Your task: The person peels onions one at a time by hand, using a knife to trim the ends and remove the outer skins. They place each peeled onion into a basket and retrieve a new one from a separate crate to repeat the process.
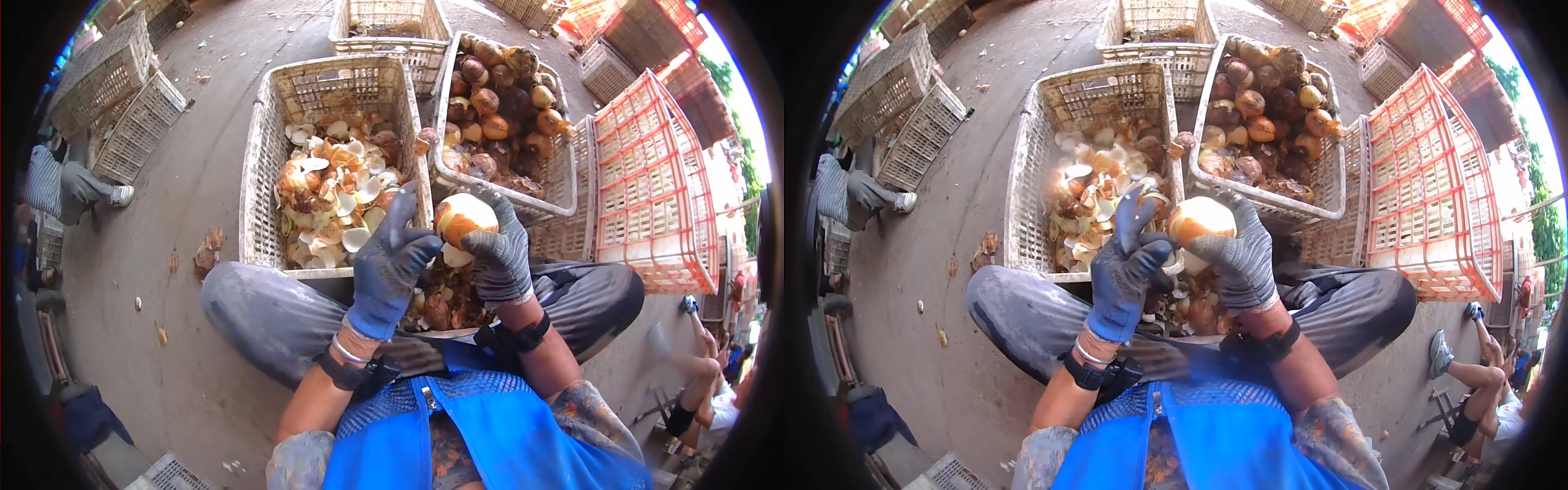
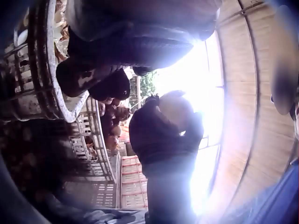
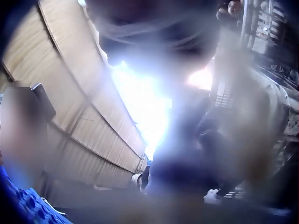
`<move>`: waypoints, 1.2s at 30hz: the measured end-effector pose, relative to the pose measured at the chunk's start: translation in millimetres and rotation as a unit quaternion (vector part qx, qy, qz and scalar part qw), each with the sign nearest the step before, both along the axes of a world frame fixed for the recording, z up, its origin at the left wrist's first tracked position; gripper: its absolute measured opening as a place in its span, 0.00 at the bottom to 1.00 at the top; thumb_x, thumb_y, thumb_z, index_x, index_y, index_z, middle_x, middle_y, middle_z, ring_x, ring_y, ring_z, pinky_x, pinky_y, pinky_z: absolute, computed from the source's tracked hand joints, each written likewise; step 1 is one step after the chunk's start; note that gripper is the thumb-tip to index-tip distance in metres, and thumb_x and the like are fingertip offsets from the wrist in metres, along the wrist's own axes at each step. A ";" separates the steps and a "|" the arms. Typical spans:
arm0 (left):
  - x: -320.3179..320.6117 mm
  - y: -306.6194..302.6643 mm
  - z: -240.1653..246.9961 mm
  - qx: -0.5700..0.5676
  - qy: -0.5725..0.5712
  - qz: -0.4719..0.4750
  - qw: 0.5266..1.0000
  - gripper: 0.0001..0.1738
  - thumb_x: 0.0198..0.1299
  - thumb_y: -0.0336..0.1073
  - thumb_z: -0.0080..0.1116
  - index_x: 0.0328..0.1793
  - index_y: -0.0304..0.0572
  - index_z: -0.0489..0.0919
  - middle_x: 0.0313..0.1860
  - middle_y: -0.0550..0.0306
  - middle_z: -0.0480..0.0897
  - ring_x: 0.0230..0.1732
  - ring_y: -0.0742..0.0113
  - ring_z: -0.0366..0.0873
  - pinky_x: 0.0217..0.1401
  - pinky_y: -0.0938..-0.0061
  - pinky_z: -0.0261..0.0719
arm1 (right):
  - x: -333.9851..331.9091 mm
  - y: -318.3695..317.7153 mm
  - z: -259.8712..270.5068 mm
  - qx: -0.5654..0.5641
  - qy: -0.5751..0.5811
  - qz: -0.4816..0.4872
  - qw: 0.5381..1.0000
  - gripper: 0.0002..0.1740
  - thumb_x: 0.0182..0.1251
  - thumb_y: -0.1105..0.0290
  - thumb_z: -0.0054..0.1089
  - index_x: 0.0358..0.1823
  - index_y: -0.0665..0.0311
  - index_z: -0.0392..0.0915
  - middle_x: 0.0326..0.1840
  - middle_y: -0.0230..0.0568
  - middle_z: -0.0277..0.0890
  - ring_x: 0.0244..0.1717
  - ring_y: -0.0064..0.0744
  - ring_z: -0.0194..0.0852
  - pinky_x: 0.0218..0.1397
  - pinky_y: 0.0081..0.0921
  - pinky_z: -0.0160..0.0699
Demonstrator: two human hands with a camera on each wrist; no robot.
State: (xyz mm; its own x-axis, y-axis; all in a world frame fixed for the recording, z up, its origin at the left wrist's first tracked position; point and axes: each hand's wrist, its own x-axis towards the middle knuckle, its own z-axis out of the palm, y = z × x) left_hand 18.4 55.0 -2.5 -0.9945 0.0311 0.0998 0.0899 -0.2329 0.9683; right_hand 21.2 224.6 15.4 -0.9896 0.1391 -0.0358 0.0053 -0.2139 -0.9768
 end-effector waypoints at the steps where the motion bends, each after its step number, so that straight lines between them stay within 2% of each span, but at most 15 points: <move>1: -1.6 -2.4 -0.6 -0.059 0.005 -0.024 0.998 0.32 0.70 0.36 0.68 0.77 0.35 0.74 0.61 0.51 0.84 0.45 0.76 0.84 0.53 0.78 0.83 | 0.8 0.0 -4.5 0.038 -0.004 0.008 0.999 0.44 0.52 0.53 0.78 0.68 0.69 0.74 0.55 0.41 0.84 0.53 0.29 0.83 0.59 0.30 0.83; 2: -3.5 -4.5 -3.2 -0.059 0.003 -0.019 0.998 0.32 0.70 0.36 0.68 0.77 0.35 0.74 0.61 0.51 0.84 0.45 0.76 0.84 0.53 0.78 0.83 | 0.7 -1.8 -5.4 0.076 -0.007 0.017 0.997 0.44 0.51 0.54 0.77 0.68 0.69 0.74 0.55 0.41 0.84 0.53 0.28 0.83 0.59 0.29 0.83; 4: -10.9 -6.1 -9.5 -0.053 -0.043 0.002 0.998 0.32 0.72 0.35 0.60 0.81 0.38 0.69 0.50 0.50 0.87 0.35 0.74 0.85 0.39 0.80 0.83 | 0.1 -4.1 0.3 0.043 -0.018 0.019 0.999 0.44 0.50 0.55 0.78 0.68 0.69 0.74 0.55 0.40 0.84 0.52 0.29 0.83 0.59 0.29 0.84; 5: -14.8 -6.8 -5.1 -0.011 -0.063 -0.001 0.998 0.23 0.71 0.34 0.59 0.70 0.35 0.79 0.39 0.55 0.88 0.30 0.75 0.84 0.33 0.80 0.83 | 0.9 -0.8 -0.6 0.009 -0.017 0.059 0.998 0.44 0.51 0.55 0.77 0.68 0.70 0.74 0.55 0.40 0.83 0.52 0.29 0.83 0.59 0.29 0.84; 8: -15.9 -9.1 9.8 -0.055 -0.090 -0.002 0.994 0.16 0.70 0.32 0.60 0.60 0.34 0.85 0.39 0.55 0.88 0.29 0.75 0.84 0.30 0.81 0.83 | -0.8 4.9 -3.6 -0.035 -0.045 0.108 0.992 0.45 0.53 0.54 0.76 0.70 0.70 0.72 0.56 0.40 0.83 0.53 0.31 0.84 0.60 0.31 0.86; 10: -12.5 -6.9 20.7 0.011 -0.112 0.022 0.993 0.14 0.69 0.29 0.60 0.58 0.34 0.86 0.40 0.55 0.88 0.29 0.75 0.84 0.31 0.80 0.83 | -0.3 1.5 7.0 -0.021 -0.054 0.103 0.993 0.45 0.55 0.55 0.75 0.72 0.69 0.71 0.56 0.41 0.83 0.53 0.31 0.84 0.59 0.31 0.87; 12: -7.7 -9.6 17.2 -0.097 -0.031 0.021 0.995 0.14 0.67 0.26 0.61 0.57 0.33 0.86 0.41 0.54 0.88 0.32 0.74 0.85 0.32 0.79 0.85 | 3.9 2.7 2.6 -0.025 -0.106 0.107 0.988 0.46 0.55 0.54 0.76 0.73 0.69 0.70 0.57 0.43 0.83 0.54 0.32 0.84 0.59 0.30 0.86; 15: -6.1 -8.1 13.8 -0.202 0.086 0.076 0.973 0.11 0.63 0.27 0.64 0.51 0.36 0.88 0.38 0.50 0.90 0.33 0.65 0.88 0.37 0.71 0.87 | 3.3 -1.6 -11.4 0.233 -0.101 0.079 0.964 0.48 0.53 0.56 0.81 0.73 0.72 0.71 0.60 0.46 0.82 0.55 0.31 0.82 0.62 0.29 0.81; 17: -16.3 -13.0 9.4 -0.255 0.177 0.123 0.943 0.08 0.59 0.30 0.68 0.45 0.40 0.89 0.33 0.46 0.88 0.33 0.52 0.89 0.38 0.65 0.86 | 4.3 -4.4 -8.4 0.220 -0.086 0.103 0.966 0.50 0.51 0.56 0.82 0.73 0.71 0.70 0.62 0.45 0.81 0.58 0.31 0.81 0.64 0.30 0.80; 20: -33.1 -23.6 3.6 -0.296 0.176 0.150 0.927 0.08 0.60 0.31 0.69 0.44 0.40 0.89 0.32 0.45 0.88 0.32 0.51 0.88 0.36 0.65 0.85 | 6.8 -10.4 -5.2 0.171 -0.050 0.153 0.972 0.55 0.48 0.57 0.84 0.76 0.71 0.67 0.66 0.44 0.78 0.62 0.32 0.78 0.67 0.30 0.78; 24: -65.0 -47.7 -12.9 -0.449 0.146 0.159 0.867 0.18 0.63 0.36 0.72 0.57 0.39 0.88 0.37 0.43 0.90 0.36 0.50 0.90 0.38 0.65 0.86 | 14.1 -17.1 6.7 0.022 -0.066 0.188 0.980 0.61 0.44 0.57 0.83 0.80 0.71 0.60 0.68 0.44 0.75 0.65 0.33 0.76 0.71 0.30 0.75; 27: -44.8 -42.1 -16.0 -0.287 0.224 0.124 0.923 0.24 0.62 0.39 0.73 0.63 0.38 0.85 0.39 0.44 0.90 0.38 0.51 0.90 0.41 0.65 0.88 | 10.8 -14.3 9.6 -0.136 -0.150 0.158 0.966 0.56 0.49 0.57 0.78 0.79 0.70 0.62 0.63 0.40 0.77 0.62 0.29 0.77 0.67 0.29 0.77; 30: -6.8 -32.1 11.7 -0.274 0.180 -0.004 0.945 0.27 0.61 0.39 0.74 0.66 0.37 0.84 0.41 0.44 0.90 0.40 0.51 0.91 0.44 0.66 0.89 | 2.5 -13.3 9.9 -0.034 -0.128 0.173 0.976 0.51 0.52 0.59 0.76 0.78 0.68 0.66 0.61 0.38 0.78 0.60 0.26 0.76 0.65 0.28 0.78; 31: -7.7 -32.6 8.8 -0.343 0.241 0.010 0.908 0.29 0.59 0.39 0.74 0.67 0.38 0.83 0.39 0.45 0.90 0.36 0.50 0.90 0.40 0.63 0.88 | 3.3 -11.7 1.2 -0.044 -0.130 0.177 0.975 0.47 0.51 0.64 0.76 0.76 0.66 0.69 0.60 0.35 0.78 0.58 0.25 0.76 0.64 0.27 0.78; 36: -4.6 -22.1 0.1 -0.402 0.300 0.052 0.864 0.31 0.57 0.36 0.69 0.68 0.38 0.81 0.30 0.46 0.86 0.28 0.50 0.85 0.33 0.57 0.83 | 4.4 -11.5 -1.2 0.076 -0.102 0.181 0.975 0.46 0.50 0.69 0.75 0.75 0.67 0.69 0.61 0.37 0.79 0.60 0.27 0.76 0.64 0.27 0.78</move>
State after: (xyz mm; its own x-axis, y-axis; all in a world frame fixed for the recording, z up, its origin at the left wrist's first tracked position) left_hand 13.8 32.9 -2.4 -0.7732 0.2437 0.5854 0.6112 0.5323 0.5858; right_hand 25.6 213.1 14.2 -0.9491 -0.1993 -0.2440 0.2520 -0.0155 -0.9676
